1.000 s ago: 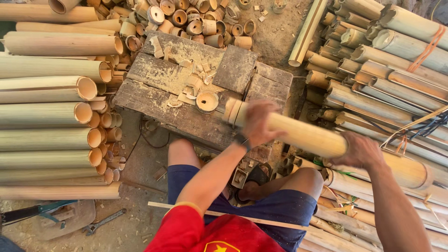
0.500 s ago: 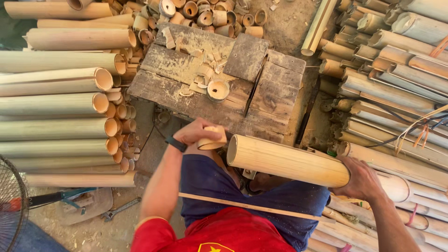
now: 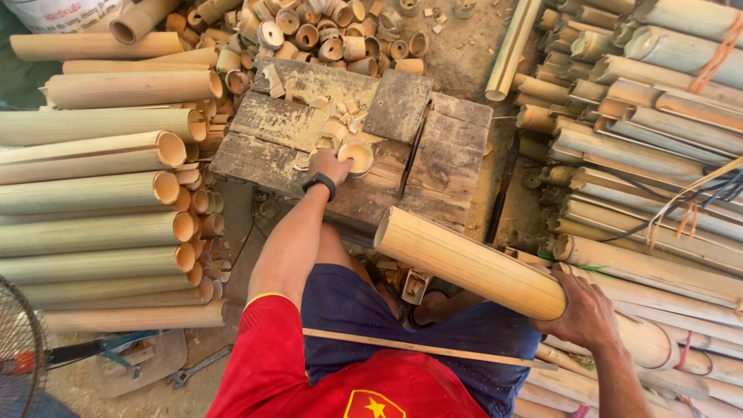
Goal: The person repeatedly feeds bamboo poles through a manual shaping machine to smooth and round their ends. They handle each pole individually, rotating it against the cutter, then set the finished pieces aside.
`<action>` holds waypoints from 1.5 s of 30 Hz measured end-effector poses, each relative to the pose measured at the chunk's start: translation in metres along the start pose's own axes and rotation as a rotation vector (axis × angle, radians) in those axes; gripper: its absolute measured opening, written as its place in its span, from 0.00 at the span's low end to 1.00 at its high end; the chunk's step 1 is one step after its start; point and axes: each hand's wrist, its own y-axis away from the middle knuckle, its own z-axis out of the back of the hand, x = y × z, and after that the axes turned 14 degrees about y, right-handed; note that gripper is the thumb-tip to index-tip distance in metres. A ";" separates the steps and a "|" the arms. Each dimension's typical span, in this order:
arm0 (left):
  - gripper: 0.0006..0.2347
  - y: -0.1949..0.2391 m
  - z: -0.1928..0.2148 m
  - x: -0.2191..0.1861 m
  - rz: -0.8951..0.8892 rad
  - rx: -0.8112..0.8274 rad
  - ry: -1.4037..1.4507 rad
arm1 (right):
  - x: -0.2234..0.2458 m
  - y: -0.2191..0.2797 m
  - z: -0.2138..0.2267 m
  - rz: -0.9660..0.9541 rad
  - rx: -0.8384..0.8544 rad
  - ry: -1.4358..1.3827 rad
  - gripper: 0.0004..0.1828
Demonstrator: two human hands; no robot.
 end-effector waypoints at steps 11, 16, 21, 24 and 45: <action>0.37 0.015 0.086 -0.077 -0.088 0.142 1.161 | -0.003 -0.001 -0.011 -0.103 0.050 0.006 0.55; 0.48 0.134 0.040 -0.090 -0.278 0.641 0.808 | -0.023 -0.003 -0.039 -0.007 -0.180 -0.003 0.57; 0.40 0.215 0.001 -0.102 -0.388 0.449 1.057 | -0.027 0.006 -0.057 0.058 -0.492 -0.107 0.19; 0.37 0.227 0.001 -0.111 -0.502 0.209 0.987 | -0.012 0.018 -0.052 -0.031 -0.512 -0.216 0.16; 0.14 0.241 -0.011 -0.108 -0.622 -0.035 0.988 | 0.104 0.067 -0.075 -0.367 0.060 -1.194 0.31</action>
